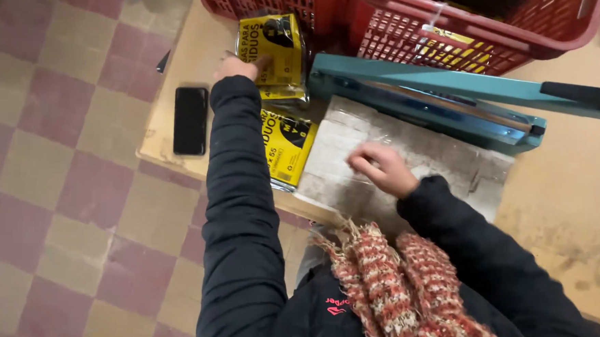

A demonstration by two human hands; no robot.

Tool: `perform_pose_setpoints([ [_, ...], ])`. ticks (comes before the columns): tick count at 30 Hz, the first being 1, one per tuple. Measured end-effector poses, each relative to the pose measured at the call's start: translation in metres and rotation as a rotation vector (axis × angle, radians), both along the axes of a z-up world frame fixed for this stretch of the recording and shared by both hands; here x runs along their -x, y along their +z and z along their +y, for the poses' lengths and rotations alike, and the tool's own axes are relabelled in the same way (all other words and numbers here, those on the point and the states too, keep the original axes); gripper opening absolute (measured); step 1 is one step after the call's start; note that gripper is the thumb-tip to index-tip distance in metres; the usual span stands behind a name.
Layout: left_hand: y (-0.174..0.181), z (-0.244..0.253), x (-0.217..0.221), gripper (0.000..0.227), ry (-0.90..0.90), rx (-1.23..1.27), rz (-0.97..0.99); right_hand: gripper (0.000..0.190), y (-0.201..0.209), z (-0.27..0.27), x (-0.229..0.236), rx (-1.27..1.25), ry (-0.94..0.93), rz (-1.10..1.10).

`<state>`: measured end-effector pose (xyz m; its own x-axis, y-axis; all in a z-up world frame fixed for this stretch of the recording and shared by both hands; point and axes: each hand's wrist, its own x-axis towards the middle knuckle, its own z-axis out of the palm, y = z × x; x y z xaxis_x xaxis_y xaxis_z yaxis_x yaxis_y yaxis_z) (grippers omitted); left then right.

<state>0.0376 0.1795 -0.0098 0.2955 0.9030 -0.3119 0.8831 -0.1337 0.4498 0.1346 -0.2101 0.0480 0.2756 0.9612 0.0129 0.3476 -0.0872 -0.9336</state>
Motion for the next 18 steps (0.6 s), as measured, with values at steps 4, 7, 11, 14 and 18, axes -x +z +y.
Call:
perform_pose_setpoints([
  [4,-0.104,0.058,0.01,0.061,0.057,0.256,-0.362,0.01,-0.012,0.08,0.014,-0.076,0.008,-0.096],
  [7,-0.132,0.076,0.029,0.044,-0.116,0.096,-0.451,0.011,-0.015,0.121,0.021,-0.112,-0.043,-0.138],
  [11,-0.069,0.017,0.062,0.024,-0.145,-0.057,-0.834,0.028,-0.027,0.149,0.021,-0.015,-0.216,-0.064],
  [14,-0.038,-0.04,0.096,0.02,-0.121,0.05,-1.025,0.049,-0.031,0.155,0.018,-0.076,-0.282,0.07],
  [18,0.035,-0.126,0.102,0.034,-0.204,0.385,-1.249,0.055,-0.012,0.133,0.005,-0.29,-0.236,0.656],
])
